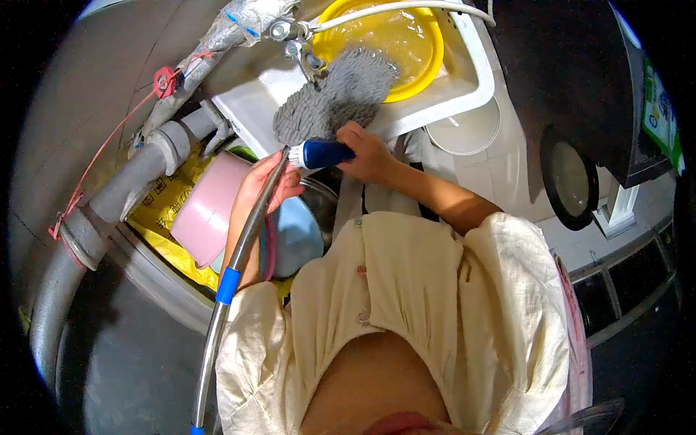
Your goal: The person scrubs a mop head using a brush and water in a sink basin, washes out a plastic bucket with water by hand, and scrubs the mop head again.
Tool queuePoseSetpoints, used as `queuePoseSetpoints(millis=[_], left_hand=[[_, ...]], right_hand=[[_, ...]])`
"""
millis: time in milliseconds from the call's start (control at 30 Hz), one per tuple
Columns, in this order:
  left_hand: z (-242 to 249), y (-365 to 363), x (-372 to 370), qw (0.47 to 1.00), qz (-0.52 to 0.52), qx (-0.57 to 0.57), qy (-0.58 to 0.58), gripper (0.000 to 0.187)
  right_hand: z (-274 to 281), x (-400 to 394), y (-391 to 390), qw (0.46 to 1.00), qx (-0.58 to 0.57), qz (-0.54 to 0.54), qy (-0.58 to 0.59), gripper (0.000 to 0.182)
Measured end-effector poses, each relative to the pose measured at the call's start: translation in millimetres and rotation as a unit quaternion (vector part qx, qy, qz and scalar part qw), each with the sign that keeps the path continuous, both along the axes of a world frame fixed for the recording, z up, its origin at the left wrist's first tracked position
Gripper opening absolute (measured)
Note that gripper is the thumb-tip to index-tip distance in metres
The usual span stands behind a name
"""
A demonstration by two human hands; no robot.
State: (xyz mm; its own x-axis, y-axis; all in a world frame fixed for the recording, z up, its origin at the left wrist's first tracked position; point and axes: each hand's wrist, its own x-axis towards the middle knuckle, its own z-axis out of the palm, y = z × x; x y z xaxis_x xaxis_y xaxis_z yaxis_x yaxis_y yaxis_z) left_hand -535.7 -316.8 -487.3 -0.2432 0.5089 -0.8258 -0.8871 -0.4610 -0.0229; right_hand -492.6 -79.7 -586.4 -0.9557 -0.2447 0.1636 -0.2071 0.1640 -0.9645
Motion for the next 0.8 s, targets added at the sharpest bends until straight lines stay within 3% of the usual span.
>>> queuePoseSetpoints(millis=[67,200,267,333,400,467,533,667,800], left_hand=[[8,10,-12,0.993,-0.063,-0.05,0.092,0.024],[12,16,-24,0.949,-0.22,-0.194,0.114,0.03],[18,24,-32,0.939,-0.255,-0.203,0.111,0.034],[30,44,-36,0.896,-0.321,-0.259,0.166,0.036],[19,40,-36,0.923,-0.277,-0.238,0.121,0.036],[-18,20,-29,0.987,-0.113,-0.099,0.056,0.035],[-42,9,-29,0.953,-0.201,-0.204,0.096,0.026],[-25,23,-28,0.948,-0.18,-0.242,0.105,0.02],[-19,13,-26,0.951,-0.164,-0.244,0.098,0.017]], right_hand=[[2,1,0,1.0,0.006,-0.014,-0.024,0.045],[0,1,-2,1.0,0.003,-0.026,-0.017,0.044],[2,2,0,0.999,-0.006,-0.024,-0.027,0.044],[8,-3,-3,0.997,0.001,-0.056,-0.052,0.043],[13,-4,-7,0.994,0.011,-0.038,-0.102,0.044],[10,-4,-9,0.988,0.023,-0.02,-0.152,0.045],[-1,-1,-6,0.994,0.017,0.003,-0.106,0.046],[-1,-7,30,0.99,-0.021,0.037,-0.132,0.043],[-61,-62,81,0.949,0.068,-0.074,-0.299,0.038]])
